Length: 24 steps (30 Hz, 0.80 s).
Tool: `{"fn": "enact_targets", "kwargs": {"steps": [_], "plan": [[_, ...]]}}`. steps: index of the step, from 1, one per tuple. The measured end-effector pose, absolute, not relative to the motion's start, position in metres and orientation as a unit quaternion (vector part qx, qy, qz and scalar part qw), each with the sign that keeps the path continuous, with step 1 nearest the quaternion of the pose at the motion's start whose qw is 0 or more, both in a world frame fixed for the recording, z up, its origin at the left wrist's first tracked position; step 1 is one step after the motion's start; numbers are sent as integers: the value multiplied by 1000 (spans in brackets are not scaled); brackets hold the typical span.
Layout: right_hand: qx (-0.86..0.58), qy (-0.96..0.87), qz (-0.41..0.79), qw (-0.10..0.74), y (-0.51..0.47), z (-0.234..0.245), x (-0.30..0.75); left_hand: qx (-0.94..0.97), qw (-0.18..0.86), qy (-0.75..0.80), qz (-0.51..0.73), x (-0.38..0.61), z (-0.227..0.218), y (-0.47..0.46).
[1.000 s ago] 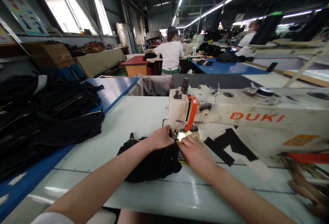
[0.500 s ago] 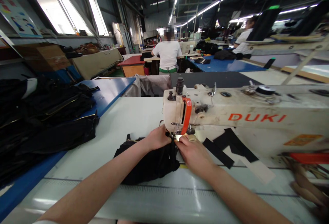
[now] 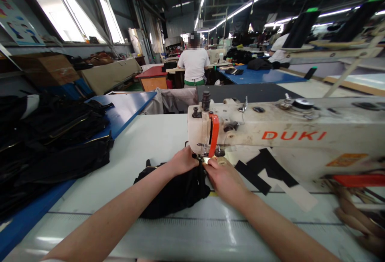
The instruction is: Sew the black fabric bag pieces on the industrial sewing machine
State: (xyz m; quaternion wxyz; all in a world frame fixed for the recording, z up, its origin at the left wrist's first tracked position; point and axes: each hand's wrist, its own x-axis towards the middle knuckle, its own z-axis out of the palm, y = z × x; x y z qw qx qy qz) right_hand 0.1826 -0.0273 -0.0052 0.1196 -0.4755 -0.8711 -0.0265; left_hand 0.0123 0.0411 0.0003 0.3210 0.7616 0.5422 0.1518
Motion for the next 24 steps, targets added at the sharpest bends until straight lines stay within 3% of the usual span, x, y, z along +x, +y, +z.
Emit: {"fn": "enact_targets", "kwargs": {"steps": [13,24], "plan": [[-458,-881,-38,116,-28,-11,186,780,263,552,136,11,-3,35],[-457,-879,-86,108,-32,-12,184,851,-15,481,209,-7,-7,0]]}}
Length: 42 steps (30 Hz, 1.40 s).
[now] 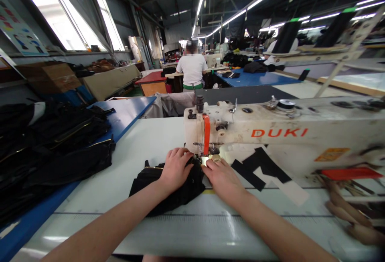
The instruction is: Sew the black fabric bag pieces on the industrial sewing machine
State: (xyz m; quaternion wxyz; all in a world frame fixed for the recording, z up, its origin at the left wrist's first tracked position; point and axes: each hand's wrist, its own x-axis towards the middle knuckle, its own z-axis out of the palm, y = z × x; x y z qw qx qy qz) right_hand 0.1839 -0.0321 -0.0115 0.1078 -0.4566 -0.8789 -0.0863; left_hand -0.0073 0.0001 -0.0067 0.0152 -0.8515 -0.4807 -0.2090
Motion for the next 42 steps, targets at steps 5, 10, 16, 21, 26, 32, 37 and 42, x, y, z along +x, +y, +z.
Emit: {"fn": "enact_targets", "kwargs": {"steps": [5,10,16,21,26,32,37,42], "plan": [[-459,-877,-87,114,-34,-13,184,-932,105,-326,-121,-8,0,-2],[-460,-876,-88,115,-34,-12,184,-951,125,-277,-49,-8,2,2],[-461,-876,-86,113,-34,-12,185,-953,104,-282,-31,-13,2,3],[-461,-877,-83,111,-33,-13,186,-952,62,-296,-53,-18,-1,5],[-460,-877,-83,107,-33,-13,186,-952,47,-294,-65,-19,-5,6],[-464,-875,-85,111,-33,-11,185,-954,55,-289,-66,-19,-6,8],[-472,-872,-75,110,-32,-10,184,-954,67,-283,-68,-19,-6,8],[-481,-865,-83,115,-31,-11,184,-950,77,-290,-85,-18,-9,14]]}}
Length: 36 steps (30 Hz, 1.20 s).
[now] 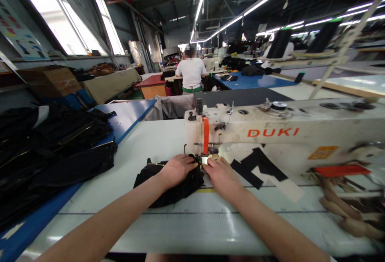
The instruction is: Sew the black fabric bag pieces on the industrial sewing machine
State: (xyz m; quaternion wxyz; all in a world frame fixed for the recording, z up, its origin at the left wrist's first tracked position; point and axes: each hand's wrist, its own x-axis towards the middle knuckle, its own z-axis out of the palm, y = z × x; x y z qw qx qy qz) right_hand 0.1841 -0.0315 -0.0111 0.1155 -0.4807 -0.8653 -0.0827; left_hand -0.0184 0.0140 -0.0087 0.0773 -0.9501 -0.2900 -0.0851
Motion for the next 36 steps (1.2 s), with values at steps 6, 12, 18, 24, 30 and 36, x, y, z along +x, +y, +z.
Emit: {"fn": "enact_targets", "kwargs": {"steps": [6,12,18,24,30,36], "plan": [[-484,-862,-76,128,-32,-13,186,-948,82,-293,-94,-18,-11,20],[-484,-861,-66,138,-32,-14,187,-946,76,-299,-101,-17,-13,21],[-487,-857,-56,156,-34,-13,189,-945,74,-300,-109,-18,-15,20],[-490,-852,-44,177,-33,-13,191,-944,69,-301,-115,-16,-15,22],[-477,-854,-51,202,-35,-14,194,-941,37,-308,-135,-31,-11,5],[-432,-854,35,287,-45,-15,181,-899,-111,-329,-267,-66,3,-61]]}}
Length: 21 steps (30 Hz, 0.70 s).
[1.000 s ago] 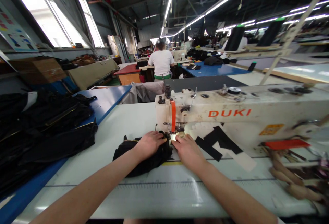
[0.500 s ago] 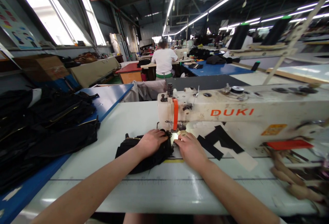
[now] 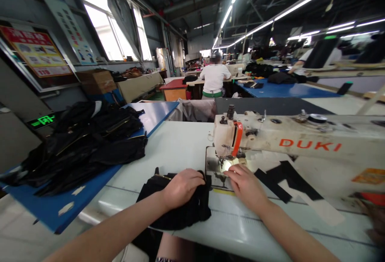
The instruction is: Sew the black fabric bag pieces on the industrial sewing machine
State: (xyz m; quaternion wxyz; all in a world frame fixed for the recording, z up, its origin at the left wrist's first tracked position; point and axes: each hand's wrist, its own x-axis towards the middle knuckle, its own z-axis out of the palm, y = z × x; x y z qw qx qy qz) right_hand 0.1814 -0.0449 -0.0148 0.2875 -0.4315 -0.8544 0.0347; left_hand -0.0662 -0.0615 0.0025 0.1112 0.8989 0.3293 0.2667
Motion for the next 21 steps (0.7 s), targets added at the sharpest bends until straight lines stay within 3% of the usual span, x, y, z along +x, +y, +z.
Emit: {"fn": "enact_targets", "kwargs": {"steps": [4,8,11,15,19,21], "plan": [[-412,-782,263,386,-76,3,143,718,354,442,405,-72,27,-89],[-356,-751,411,374,-106,44,112,582,580,378,426,-80,69,-104],[-342,-749,446,352,-120,78,106,562,638,336,405,-86,105,-120],[-361,-751,445,330,-145,103,109,613,598,311,413,-90,139,-148],[-434,-648,439,446,-176,98,120,685,389,374,489,-95,143,-179],[-466,-587,450,485,-189,92,127,689,340,418,485,-97,133,-194]]}}
